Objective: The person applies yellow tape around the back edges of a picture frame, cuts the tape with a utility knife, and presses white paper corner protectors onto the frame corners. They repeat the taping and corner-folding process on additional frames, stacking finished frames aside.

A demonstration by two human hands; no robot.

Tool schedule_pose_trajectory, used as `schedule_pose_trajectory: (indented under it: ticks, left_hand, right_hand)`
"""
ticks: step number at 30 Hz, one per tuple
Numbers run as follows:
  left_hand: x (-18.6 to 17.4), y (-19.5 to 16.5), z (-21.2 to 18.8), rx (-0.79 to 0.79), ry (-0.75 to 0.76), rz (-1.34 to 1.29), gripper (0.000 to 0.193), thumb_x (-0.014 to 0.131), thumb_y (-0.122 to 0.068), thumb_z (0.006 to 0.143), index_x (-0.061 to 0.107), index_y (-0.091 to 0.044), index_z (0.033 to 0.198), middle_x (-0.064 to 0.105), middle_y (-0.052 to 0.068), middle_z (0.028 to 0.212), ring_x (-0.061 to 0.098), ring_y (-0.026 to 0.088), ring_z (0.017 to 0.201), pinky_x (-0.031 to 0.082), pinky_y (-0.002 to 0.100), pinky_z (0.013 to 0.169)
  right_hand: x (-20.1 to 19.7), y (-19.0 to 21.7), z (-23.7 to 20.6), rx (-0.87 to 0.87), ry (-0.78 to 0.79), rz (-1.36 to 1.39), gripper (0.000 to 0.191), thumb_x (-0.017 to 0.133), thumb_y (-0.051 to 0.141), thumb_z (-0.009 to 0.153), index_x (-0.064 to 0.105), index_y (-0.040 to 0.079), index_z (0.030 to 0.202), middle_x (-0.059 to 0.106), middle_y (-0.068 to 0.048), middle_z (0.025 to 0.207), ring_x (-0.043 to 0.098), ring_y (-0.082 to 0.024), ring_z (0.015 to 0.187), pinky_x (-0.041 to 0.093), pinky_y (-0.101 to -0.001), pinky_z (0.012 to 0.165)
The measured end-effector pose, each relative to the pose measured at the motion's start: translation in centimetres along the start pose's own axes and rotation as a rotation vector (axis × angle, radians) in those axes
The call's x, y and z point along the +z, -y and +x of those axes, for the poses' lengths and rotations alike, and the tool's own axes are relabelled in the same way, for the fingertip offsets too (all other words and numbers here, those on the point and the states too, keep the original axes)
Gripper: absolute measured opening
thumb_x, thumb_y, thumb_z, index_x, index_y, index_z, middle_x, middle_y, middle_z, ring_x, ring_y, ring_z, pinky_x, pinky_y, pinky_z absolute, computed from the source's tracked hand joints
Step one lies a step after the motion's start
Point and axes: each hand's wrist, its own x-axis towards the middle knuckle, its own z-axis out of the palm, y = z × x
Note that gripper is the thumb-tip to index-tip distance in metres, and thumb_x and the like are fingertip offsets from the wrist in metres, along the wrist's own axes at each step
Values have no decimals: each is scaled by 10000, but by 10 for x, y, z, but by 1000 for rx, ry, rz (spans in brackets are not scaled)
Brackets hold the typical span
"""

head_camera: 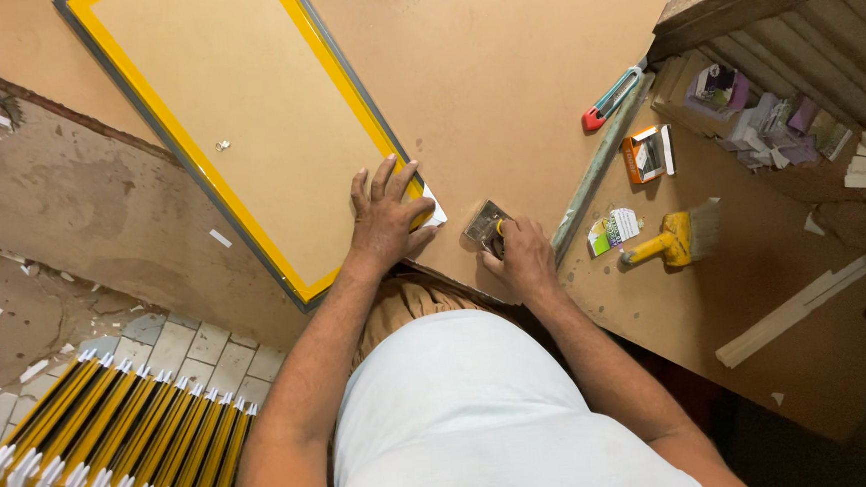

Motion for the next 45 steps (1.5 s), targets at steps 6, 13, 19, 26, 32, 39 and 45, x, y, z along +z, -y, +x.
schedule_pose_trajectory:
  ticks: [6, 13, 19, 26, 32, 39, 45]
  left_hand:
    - [-3, 20, -32, 1, 3, -11, 320, 869, -451, 724, 768, -303, 988, 466, 37, 1561, 224, 297, 1535, 62, 600, 1226]
    - [-9, 42, -73, -5, -14, -23, 291, 858, -472, 760, 763, -302, 975, 474, 35, 1563, 228, 297, 1537, 62, 598, 1228]
    - [-4, 37, -110, 4, -36, -16, 278, 846, -487, 787, 758, -301, 974, 477, 40, 1574, 229, 303, 1543, 48, 590, 1237]
    - [-14, 33, -143, 0, -17, 35, 257, 821, -467, 797, 770, -307, 991, 463, 43, 1574, 229, 305, 1541, 61, 604, 1227]
    - [-43, 66, -204, -308, -114, -13, 724, 871, -545, 793, 605, -237, 1392, 240, 244, 1615, 193, 443, 1476, 176, 694, 1135]
    - [-96, 131, -274, -923, -570, -608, 853, 785, -209, 1003, 195, -128, 1614, 463, 262, 1497, 533, 307, 1299, 484, 439, 1063]
    - [-108, 51, -317, -867, -538, -834, 748, 692, -49, 967, 229, -143, 1547, 647, 125, 1107, 608, 164, 960, 514, 317, 848]
  right_hand:
    - [23, 35, 5, 29, 232, 87, 308, 706, 320, 831, 655, 36, 937, 677, -189, 927, 665, -392, 907, 513, -523, 797]
    - [48, 88, -7, -43, 234, 161, 320, 688, 368, 892, 677, 48, 911, 698, -199, 835, 689, -389, 844, 525, -522, 754]
    - [70, 96, -39, -63, 163, 161, 320, 713, 368, 884, 685, 50, 858, 699, -185, 810, 690, -384, 801, 527, -516, 710]
    - [98, 112, -71, -162, 16, 259, 283, 726, 382, 874, 720, 100, 861, 683, -152, 751, 682, -367, 705, 522, -498, 622]
    - [105, 99, -133, -39, -69, -46, 522, 776, 551, 855, 678, 38, 852, 676, -159, 829, 677, -343, 758, 519, -484, 661]
    - [143, 108, -155, -558, -443, -75, 461, 803, 327, 924, 610, 45, 1234, 586, -182, 1303, 576, -342, 1253, 449, -501, 1123]
    - [169, 104, -182, -726, -174, 45, 481, 773, 124, 745, 633, 100, 1204, 610, -110, 1264, 607, -295, 1224, 442, -522, 1178]
